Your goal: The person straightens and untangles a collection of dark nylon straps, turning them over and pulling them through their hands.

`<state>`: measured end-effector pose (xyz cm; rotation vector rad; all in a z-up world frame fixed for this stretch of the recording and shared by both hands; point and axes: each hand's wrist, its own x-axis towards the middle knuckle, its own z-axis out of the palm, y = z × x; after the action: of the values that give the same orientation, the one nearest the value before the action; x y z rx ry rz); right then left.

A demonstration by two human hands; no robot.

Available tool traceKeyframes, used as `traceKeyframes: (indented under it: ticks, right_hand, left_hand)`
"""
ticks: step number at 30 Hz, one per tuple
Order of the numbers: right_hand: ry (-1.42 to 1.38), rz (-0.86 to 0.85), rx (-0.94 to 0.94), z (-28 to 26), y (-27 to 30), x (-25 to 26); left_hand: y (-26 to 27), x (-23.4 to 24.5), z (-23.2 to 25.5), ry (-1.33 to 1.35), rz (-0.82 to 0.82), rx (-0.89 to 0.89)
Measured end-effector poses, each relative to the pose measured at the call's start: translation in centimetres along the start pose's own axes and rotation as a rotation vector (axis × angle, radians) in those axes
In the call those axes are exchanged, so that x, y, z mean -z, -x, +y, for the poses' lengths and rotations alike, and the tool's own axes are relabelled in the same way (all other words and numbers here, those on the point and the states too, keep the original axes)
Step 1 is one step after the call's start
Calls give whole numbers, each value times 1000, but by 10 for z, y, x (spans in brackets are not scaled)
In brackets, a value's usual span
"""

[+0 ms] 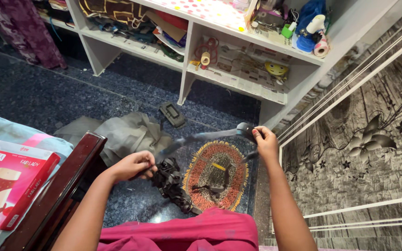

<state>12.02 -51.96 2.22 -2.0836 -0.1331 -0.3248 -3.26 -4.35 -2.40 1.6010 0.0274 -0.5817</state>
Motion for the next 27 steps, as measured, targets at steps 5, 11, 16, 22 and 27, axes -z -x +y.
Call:
traceKeyframes:
  ticks: [5, 11, 16, 22, 27]
  right_hand:
    - [-423, -99, -180, 34, -10, -3]
    - [-159, 8, -164, 79, -13, -15]
    - [309, -623, -189, 66, 36, -73]
    - [-296, -1269, -193, -56, 134, -79]
    - [-324, -1098, -250, -142, 137, -49]
  left_hand:
    - [2, 8, -9, 141, 78, -2]
    - [10, 17, -17, 569, -308, -240]
    - [19, 6, 68, 1132, 265, -651]
    - [21, 29, 131, 562, 829, -862]
    - [24, 36, 100, -662, 1050, -786]
